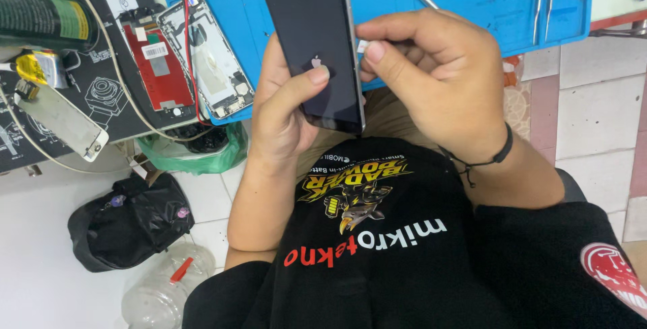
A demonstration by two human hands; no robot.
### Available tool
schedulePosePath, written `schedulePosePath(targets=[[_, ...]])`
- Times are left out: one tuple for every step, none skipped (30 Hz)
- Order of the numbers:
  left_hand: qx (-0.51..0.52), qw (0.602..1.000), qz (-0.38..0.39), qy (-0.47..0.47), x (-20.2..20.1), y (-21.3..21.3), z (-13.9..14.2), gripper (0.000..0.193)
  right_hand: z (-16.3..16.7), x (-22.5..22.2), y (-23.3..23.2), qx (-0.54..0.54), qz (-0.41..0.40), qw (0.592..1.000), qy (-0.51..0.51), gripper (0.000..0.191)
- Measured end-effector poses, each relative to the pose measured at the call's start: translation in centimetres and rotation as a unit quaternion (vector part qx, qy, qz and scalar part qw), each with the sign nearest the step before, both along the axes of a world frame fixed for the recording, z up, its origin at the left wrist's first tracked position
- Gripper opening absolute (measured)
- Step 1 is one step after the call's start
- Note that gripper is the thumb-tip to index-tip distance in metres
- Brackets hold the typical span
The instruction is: The person reassembles a smartphone at a repair bench, pressing the screen assembly onto the phone body and seating it with both hands. They then power the phone on, watch it boot to the lock screen, and operate the touchscreen and camera app to test the device.
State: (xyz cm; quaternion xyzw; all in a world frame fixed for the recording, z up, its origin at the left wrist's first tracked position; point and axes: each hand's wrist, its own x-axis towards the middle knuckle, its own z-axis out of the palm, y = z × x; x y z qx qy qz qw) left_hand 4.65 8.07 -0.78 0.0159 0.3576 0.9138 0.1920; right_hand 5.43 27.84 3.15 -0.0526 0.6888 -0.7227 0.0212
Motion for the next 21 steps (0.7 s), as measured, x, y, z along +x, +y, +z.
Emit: schedulePosePath(targets=[[-0.007,1.000,0.002,0.001,0.1,0.0,0.0,0.047,0.1,0.1,0.0,0.004,-0.001,1.000,0.007,0.015],[-0.008,1.000,0.011,0.001,0.2,0.0,0.0,0.046,0.1,0.2,0.1,0.000,0.001,1.000,0.008,0.014],[-0.009,1.000,0.019,0.000,0.2,0.0,-0.1,0.044,0.2,0.3,0.2,-0.003,0.002,1.000,0.009,0.012],[-0.010,1.000,0.024,0.002,0.2,0.0,-0.1,0.042,0.2,0.4,0.2,0.004,0.002,1.000,0.012,0.012],[-0.011,1.000,0.028,0.004,0.2,0.1,-0.1,0.041,0.2,0.4,0.3,0.012,0.001,1.000,0.014,0.012],[-0.013,0.999,0.029,0.005,0.2,0.0,-0.1,0.040,0.2,0.4,0.3,0.030,-0.002,0.999,0.017,0.013],[-0.015,0.999,0.029,0.005,0.2,0.1,-0.1,0.040,0.2,0.4,0.3,0.049,-0.005,0.999,0.019,0.014],[-0.016,0.999,0.028,0.004,0.3,0.1,-0.1,0.040,0.2,0.4,0.3,0.052,-0.006,0.998,0.017,0.014],[-0.019,0.999,0.029,0.003,0.2,0.1,-0.1,0.040,0.2,0.3,0.3,0.055,-0.006,0.998,0.015,0.014],[-0.022,0.999,0.030,0.000,0.3,0.1,-0.1,0.041,0.3,0.3,0.3,0.058,-0.006,0.998,0.012,0.014],[-0.024,0.999,0.030,-0.003,0.3,0.1,-0.1,0.042,0.3,0.3,0.3,0.054,-0.006,0.999,0.006,0.014],[-0.027,0.999,0.030,-0.004,0.3,0.1,-0.1,0.044,0.4,0.3,0.3,0.050,-0.006,0.999,0.001,0.015],[-0.030,0.999,0.030,-0.005,0.3,0.1,-0.2,0.046,0.4,0.3,0.2,0.046,-0.006,0.999,-0.003,0.015],[-0.031,0.999,0.028,-0.006,0.3,0.1,-0.2,0.045,0.5,0.3,0.3,0.057,-0.006,0.998,0.003,0.013],[-0.032,0.999,0.026,-0.007,0.4,0.0,-0.3,0.044,0.6,0.3,0.2,0.068,-0.005,0.998,0.007,0.012],[-0.034,0.999,0.024,-0.008,0.4,0.1,-0.3,0.043,0.6,0.4,0.2,0.079,-0.005,0.997,0.012,0.011],[-0.057,0.998,0.029,0.007,0.4,0.1,-0.4,0.041,0.7,0.3,0.3,0.075,-0.006,0.997,-0.004,0.017],[-0.080,0.996,0.033,0.022,0.5,0.1,-0.4,0.039,0.7,0.3,0.4,0.071,-0.007,0.997,-0.019,0.023],[-0.104,0.993,0.032,0.036,0.5,0.2,-0.5,0.037,0.7,0.2,0.5,0.066,-0.008,0.997,-0.034,0.030],[-0.128,0.990,0.032,0.050,0.5,0.2,-0.6,0.036,0.7,0.1,0.8,0.086,0.011,0.996,-0.007,0.035],[-0.153,0.986,0.025,0.064,0.6,0.2,-0.6,0.034,0.8,0.0,1.3,0.105,0.031,0.994,0.020,0.041]])
